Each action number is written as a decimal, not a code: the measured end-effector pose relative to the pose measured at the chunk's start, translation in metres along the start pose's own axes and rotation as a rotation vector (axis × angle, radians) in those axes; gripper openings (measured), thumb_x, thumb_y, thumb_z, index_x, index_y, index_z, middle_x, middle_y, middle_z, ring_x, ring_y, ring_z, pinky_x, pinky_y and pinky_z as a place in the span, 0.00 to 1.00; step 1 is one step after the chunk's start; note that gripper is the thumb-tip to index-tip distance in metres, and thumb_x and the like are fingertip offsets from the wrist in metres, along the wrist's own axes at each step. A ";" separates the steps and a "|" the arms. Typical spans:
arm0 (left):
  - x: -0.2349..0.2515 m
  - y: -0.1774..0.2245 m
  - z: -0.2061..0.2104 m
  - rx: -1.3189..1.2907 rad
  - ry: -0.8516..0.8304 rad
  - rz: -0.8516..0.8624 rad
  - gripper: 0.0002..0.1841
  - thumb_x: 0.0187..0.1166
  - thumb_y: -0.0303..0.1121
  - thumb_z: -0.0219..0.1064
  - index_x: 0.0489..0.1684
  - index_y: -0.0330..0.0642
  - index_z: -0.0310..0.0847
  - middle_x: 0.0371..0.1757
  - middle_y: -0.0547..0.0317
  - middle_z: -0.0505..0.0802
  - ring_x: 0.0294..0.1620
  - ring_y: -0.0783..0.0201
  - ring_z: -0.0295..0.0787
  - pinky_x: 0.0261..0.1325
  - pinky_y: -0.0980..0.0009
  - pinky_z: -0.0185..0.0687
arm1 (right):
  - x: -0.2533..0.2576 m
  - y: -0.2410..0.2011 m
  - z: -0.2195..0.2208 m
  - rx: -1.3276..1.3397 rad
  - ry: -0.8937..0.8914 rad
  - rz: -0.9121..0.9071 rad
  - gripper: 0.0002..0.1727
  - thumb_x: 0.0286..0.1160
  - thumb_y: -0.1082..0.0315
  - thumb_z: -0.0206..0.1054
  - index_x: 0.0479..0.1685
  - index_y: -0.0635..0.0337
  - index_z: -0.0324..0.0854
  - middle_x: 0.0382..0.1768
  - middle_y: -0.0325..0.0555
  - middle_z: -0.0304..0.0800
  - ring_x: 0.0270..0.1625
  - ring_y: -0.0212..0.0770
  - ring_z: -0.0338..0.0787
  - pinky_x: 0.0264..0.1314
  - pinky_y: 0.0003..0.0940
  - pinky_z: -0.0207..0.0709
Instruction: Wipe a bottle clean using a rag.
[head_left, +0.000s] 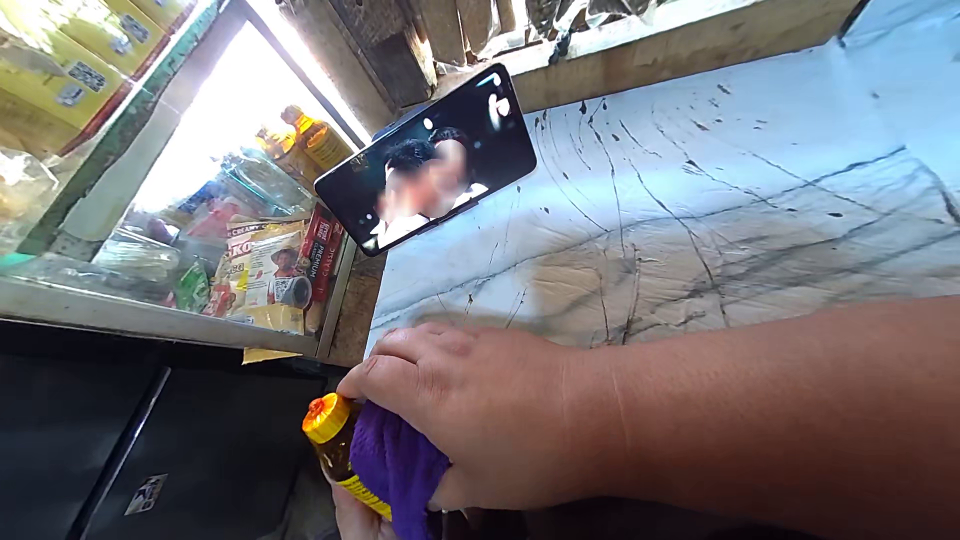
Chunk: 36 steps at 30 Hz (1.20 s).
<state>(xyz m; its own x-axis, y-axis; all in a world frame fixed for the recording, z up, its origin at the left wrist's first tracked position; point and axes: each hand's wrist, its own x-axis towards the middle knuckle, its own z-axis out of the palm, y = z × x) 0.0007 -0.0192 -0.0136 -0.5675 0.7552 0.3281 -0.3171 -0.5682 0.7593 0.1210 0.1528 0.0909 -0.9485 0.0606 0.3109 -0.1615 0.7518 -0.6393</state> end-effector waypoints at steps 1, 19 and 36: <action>-0.004 0.000 -0.007 0.032 -0.018 0.004 0.20 0.86 0.53 0.57 0.68 0.60 0.85 0.59 0.72 0.94 0.60 0.78 0.90 0.62 0.76 0.85 | 0.000 0.000 0.000 -0.004 0.004 0.000 0.41 0.55 0.57 0.86 0.76 0.56 0.77 0.64 0.51 0.85 0.70 0.49 0.83 0.67 0.44 0.78; -0.002 -0.002 0.018 0.071 -0.139 -0.063 0.24 0.82 0.60 0.55 0.51 0.57 0.94 0.43 0.70 0.98 0.41 0.78 0.94 0.43 0.80 0.88 | 0.002 0.002 -0.008 0.198 0.016 0.028 0.17 0.81 0.55 0.68 0.58 0.57 0.86 0.46 0.43 0.88 0.51 0.36 0.86 0.49 0.35 0.77; -0.003 -0.004 0.000 -0.033 0.024 -0.049 0.23 0.79 0.59 0.62 0.45 0.53 0.94 0.40 0.64 0.97 0.37 0.72 0.95 0.37 0.74 0.89 | 0.002 0.000 -0.006 0.148 -0.003 0.042 0.25 0.72 0.53 0.75 0.64 0.57 0.84 0.53 0.45 0.88 0.57 0.38 0.85 0.56 0.37 0.78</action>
<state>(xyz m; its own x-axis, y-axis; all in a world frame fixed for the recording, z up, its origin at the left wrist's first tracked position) 0.0038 -0.0192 -0.0180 -0.5688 0.7743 0.2772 -0.3694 -0.5417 0.7551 0.1206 0.1570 0.0953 -0.9561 0.0876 0.2796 -0.1598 0.6440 -0.7482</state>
